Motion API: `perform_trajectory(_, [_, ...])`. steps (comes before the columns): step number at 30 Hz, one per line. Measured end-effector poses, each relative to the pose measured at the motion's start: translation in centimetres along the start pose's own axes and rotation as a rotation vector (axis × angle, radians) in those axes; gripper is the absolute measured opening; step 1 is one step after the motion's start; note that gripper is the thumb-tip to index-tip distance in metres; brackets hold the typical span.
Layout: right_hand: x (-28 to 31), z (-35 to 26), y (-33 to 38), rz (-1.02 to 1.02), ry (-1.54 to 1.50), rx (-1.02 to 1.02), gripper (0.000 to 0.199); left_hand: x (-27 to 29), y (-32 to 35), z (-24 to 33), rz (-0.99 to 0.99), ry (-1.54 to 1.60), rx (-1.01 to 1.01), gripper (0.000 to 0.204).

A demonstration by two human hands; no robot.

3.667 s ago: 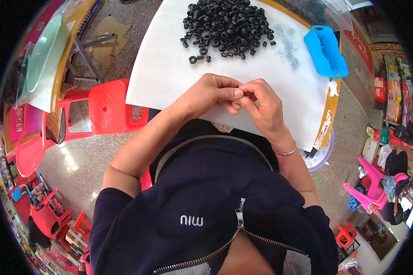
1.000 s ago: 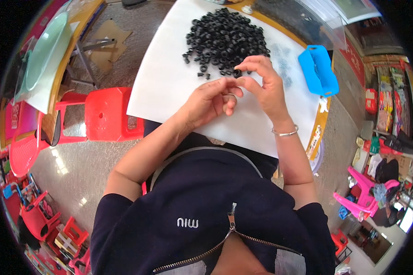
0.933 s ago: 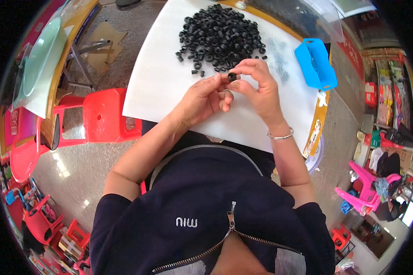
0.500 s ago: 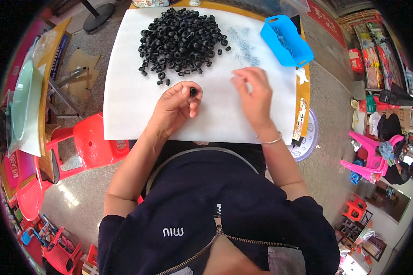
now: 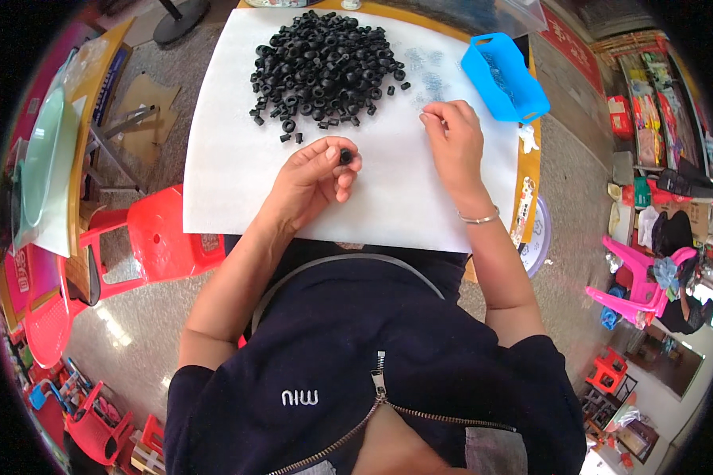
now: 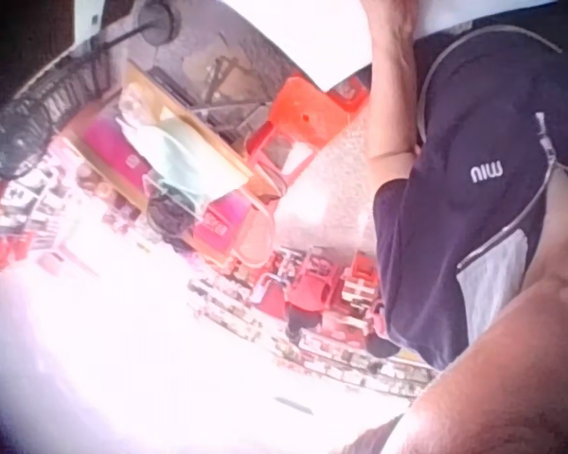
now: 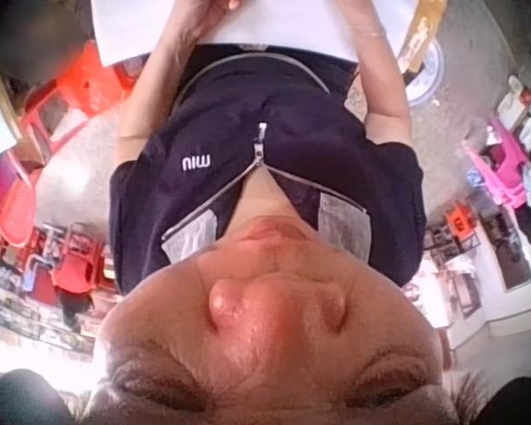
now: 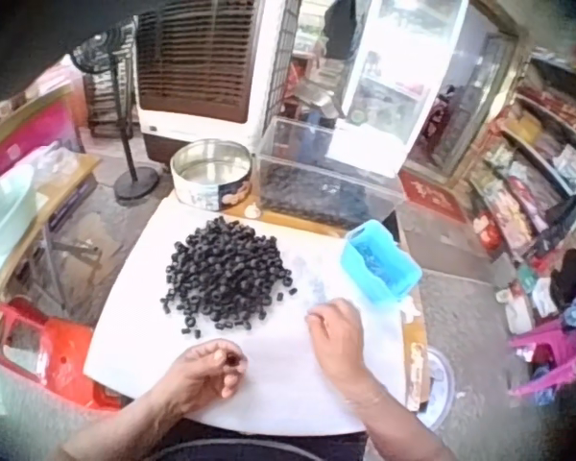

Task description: Manually assembling small black plastic components by snapping them together and sorting them.

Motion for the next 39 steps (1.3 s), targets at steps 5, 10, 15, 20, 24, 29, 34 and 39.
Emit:
perform_trajectory(5, [-1.7,-5.6,1.8,-0.283,-0.388,-0.101,0.008,0.7,0.2,0.0,0.062,-0.051,-0.018,0.031])
perform_trajectory(10, [-2.9,-9.7,2.8,-0.348,-0.337,0.074,0.008,0.5,0.1,0.1,0.02,0.033,-0.035,0.027])
perform_trajectory(15, [-3.0,-10.9,2.8,-0.343,-0.168,0.177,0.008,0.7,0.1,0.0,0.065,0.006,-0.039,0.025])
perform_trajectory(20, [-3.3,-10.4,2.6,-0.358,-0.084,0.174,0.011,0.8,-0.1,-0.3,0.025,-0.085,-0.049,0.029])
perform_trajectory(24, [-3.6,-9.4,2.8,-0.346,-0.132,0.092,0.015,0.9,-0.1,-0.4,0.02,-0.096,-0.044,0.028])
perform_trajectory(29, [-3.9,-8.2,3.2,-0.303,-0.367,-0.094,0.013,0.5,0.0,-0.4,-0.011,-0.09,-0.03,0.03])
perform_trajectory(34, [-4.8,-4.0,2.5,-0.236,-0.409,-0.174,0.012,0.1,0.0,-0.4,-0.033,-0.051,0.007,0.031])
perform_trajectory(39, [-5.4,-5.7,1.0,-0.202,-0.239,0.012,0.011,-0.2,0.3,-0.4,-0.083,-0.024,0.006,0.024])
Point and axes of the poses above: each hand's wrist, its own y-axis away from the middle knuckle, its own x-axis out of the back of the hand, z = x × y, the point moved 10 cm from there along -y, towards the middle knuckle, and after that the axes turned 2 degrees about -y, right-handed, at the moved point
